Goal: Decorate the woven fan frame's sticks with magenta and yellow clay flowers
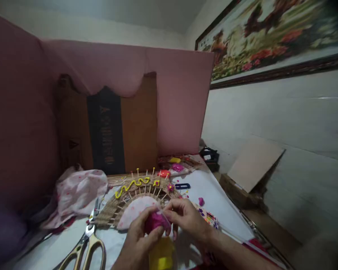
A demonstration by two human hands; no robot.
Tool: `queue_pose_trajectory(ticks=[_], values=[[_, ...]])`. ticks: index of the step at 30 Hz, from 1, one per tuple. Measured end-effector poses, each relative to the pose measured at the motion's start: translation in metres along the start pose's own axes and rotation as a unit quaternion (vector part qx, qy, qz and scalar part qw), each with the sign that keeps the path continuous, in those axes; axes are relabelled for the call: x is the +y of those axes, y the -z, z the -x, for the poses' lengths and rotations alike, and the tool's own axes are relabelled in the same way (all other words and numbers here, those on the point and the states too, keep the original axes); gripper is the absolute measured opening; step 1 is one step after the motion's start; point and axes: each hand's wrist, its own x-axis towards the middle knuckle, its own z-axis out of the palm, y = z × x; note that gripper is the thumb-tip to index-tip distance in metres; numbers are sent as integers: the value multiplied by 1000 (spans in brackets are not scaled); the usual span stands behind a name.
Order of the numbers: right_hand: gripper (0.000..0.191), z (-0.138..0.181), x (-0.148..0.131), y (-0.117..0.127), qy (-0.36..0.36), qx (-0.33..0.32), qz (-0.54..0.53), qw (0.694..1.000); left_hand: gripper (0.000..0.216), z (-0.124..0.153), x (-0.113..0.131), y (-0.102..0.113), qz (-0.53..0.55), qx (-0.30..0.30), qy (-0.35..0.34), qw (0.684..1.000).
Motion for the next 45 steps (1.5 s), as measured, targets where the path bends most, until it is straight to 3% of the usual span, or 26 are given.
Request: queue_pose_trajectory(ticks=[5, 9, 13, 16, 20, 24, 27, 31, 33, 37, 40, 45], values=[[18, 4, 1, -3, -4, 18, 31, 999, 32, 4, -1, 3, -65, 47, 27, 996], [13, 5, -7, -3, -8, 40, -7, 999, 37, 5, -1, 3, -89, 32, 27, 995], [11, 4, -12, -1, -71, -6, -100, 992, 30, 6, 0, 1, -50, -12, 21, 998], [11, 3, -11, 1, -102, -36, -153, 982, 26, 5, 3, -1, -17, -13, 17, 1000], [16, 3, -9, 2, -85, -43, -171, 981, 28, 3, 0, 1, -5, -4, 30, 1000], [22, 6, -10, 3, -81, -54, -143, 985, 30, 5, -3, 5, -77, -10, 17, 997], [24, 7, -12, 2, -74, -33, -123, 989, 29, 7, 3, 5, -156, 16, -15, 988], [23, 7, -15, 0, -33, -11, -109, 993, 31, 11, 13, 2, -252, 140, -139, 947], [21, 9, -17, -4, -2, -6, -100, 995, 23, 14, 16, -3, -262, 165, -168, 936], [8, 17, -23, -16, 102, 17, 42, 994, 28, 20, 15, -14, -157, 37, -51, 986], [9, 23, -23, -22, 146, 32, 147, 978, 33, 19, 15, -18, -98, 5, -2, 995], [10, 23, -21, -27, 73, 16, 27, 997, 36, 17, 12, -16, -52, -15, -3, 999]])
